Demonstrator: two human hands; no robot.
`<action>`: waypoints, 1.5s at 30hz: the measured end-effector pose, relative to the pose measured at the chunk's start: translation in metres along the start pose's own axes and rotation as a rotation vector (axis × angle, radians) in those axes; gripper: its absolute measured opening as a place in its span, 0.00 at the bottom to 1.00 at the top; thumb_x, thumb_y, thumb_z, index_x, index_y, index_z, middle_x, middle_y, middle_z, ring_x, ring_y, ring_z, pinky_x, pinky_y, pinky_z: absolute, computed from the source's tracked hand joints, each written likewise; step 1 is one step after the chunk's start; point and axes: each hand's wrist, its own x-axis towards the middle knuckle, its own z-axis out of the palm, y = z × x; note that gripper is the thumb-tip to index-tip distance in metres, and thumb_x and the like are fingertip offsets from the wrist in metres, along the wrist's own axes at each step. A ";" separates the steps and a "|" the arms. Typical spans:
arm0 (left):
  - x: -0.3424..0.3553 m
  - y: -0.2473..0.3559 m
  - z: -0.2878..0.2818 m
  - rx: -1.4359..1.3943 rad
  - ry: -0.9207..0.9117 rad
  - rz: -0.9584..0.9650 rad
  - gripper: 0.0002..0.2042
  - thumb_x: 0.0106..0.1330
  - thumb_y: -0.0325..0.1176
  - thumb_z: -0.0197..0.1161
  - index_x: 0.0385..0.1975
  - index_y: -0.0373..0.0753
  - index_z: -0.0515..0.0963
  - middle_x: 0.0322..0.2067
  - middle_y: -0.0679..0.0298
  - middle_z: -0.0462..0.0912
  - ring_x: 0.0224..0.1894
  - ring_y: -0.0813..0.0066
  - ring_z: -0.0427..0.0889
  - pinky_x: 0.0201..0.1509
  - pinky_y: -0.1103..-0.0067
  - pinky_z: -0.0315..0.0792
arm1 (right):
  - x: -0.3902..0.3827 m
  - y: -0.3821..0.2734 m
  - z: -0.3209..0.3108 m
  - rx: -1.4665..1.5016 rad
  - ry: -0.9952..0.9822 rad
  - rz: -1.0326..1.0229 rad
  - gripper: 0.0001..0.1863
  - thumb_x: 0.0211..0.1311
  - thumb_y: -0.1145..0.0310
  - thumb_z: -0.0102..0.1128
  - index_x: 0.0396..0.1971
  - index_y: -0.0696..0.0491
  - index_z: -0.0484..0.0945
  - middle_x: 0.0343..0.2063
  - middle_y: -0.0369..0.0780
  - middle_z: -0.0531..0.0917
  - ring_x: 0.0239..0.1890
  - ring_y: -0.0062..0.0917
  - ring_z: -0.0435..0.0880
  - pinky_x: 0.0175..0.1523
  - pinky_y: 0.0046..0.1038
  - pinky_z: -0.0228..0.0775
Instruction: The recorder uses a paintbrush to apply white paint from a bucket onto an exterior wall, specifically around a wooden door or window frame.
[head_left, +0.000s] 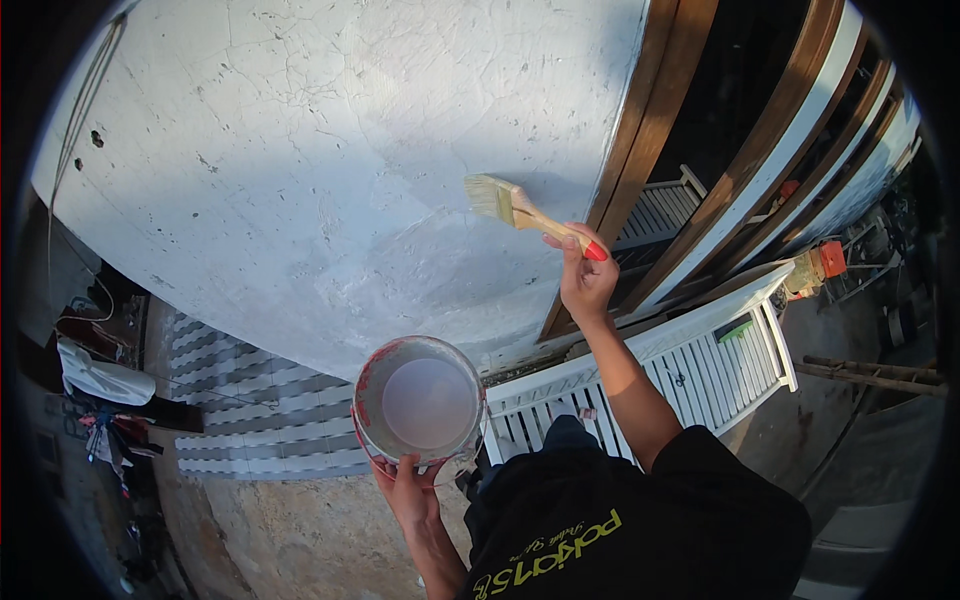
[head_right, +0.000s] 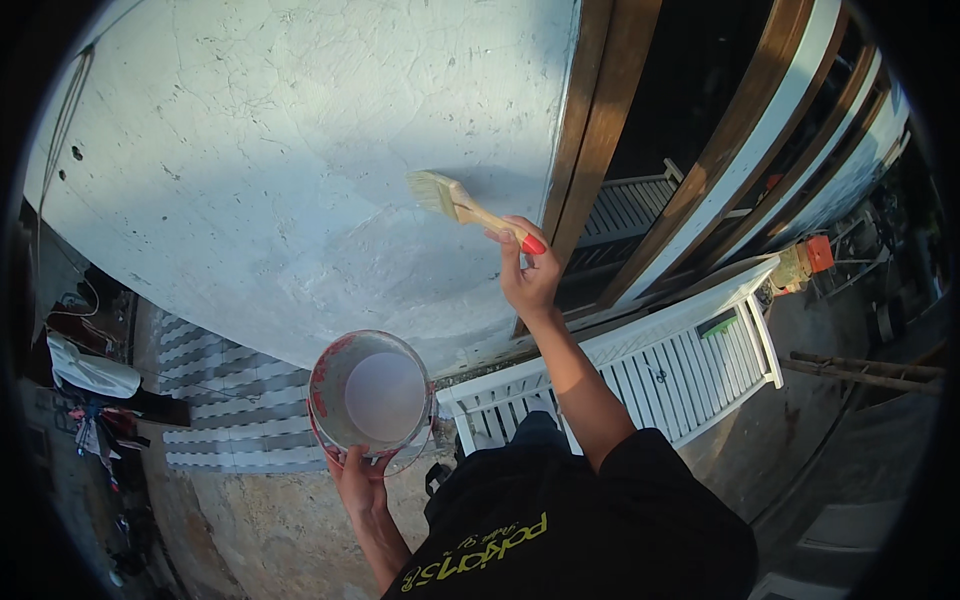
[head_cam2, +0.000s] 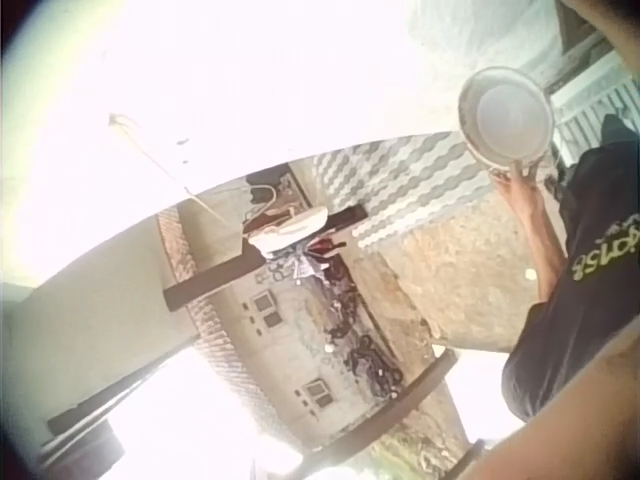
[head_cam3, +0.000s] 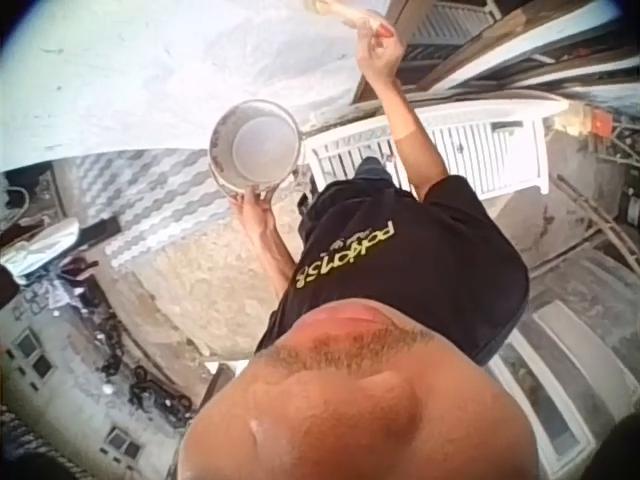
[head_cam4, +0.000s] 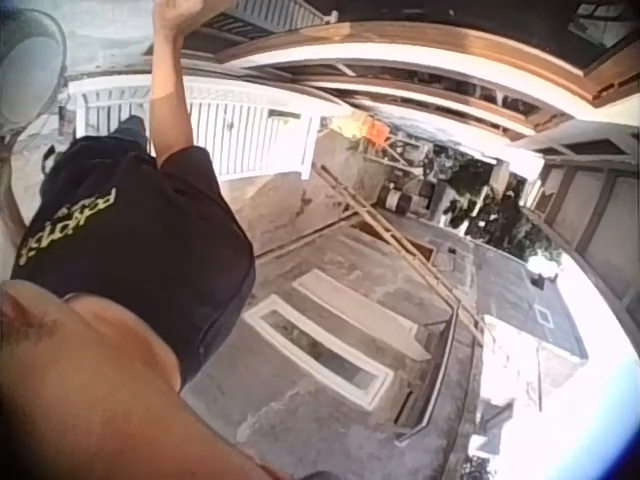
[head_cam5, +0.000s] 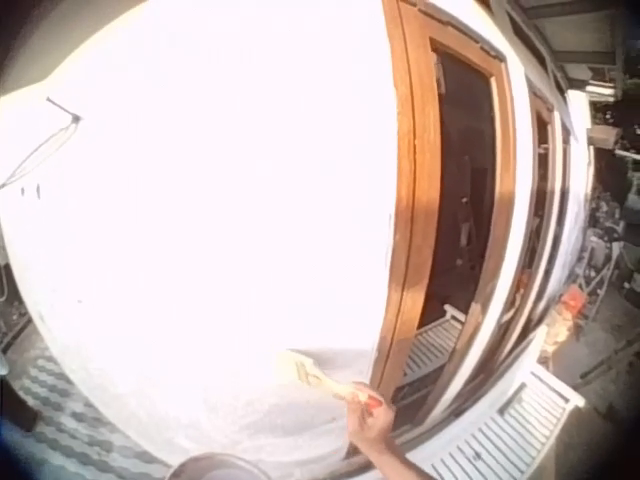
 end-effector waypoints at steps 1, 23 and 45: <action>-0.001 0.003 0.002 -0.016 0.011 0.007 0.34 0.56 0.14 0.51 0.65 0.42 0.55 0.58 0.54 0.66 0.55 0.56 0.74 0.42 0.55 0.84 | 0.004 -0.001 -0.013 -0.051 0.007 -0.041 0.12 0.70 0.75 0.52 0.47 0.66 0.74 0.38 0.46 0.83 0.40 0.32 0.87 0.42 0.24 0.78; 0.012 -0.004 0.003 -0.017 -0.033 0.030 0.34 0.54 0.17 0.56 0.63 0.42 0.56 0.59 0.52 0.65 0.52 0.51 0.74 0.36 0.57 0.85 | 0.253 -0.164 -0.018 -0.151 -0.337 -0.538 0.13 0.72 0.66 0.52 0.45 0.62 0.76 0.30 0.41 0.83 0.32 0.20 0.84 0.41 0.22 0.79; 0.000 -0.005 0.014 0.004 0.108 -0.035 0.29 0.64 0.18 0.54 0.65 0.43 0.56 0.60 0.52 0.66 0.55 0.51 0.75 0.41 0.55 0.83 | 0.380 -0.346 0.003 -0.397 -0.775 -0.670 0.12 0.69 0.65 0.56 0.37 0.60 0.74 0.28 0.36 0.80 0.29 0.18 0.79 0.37 0.23 0.75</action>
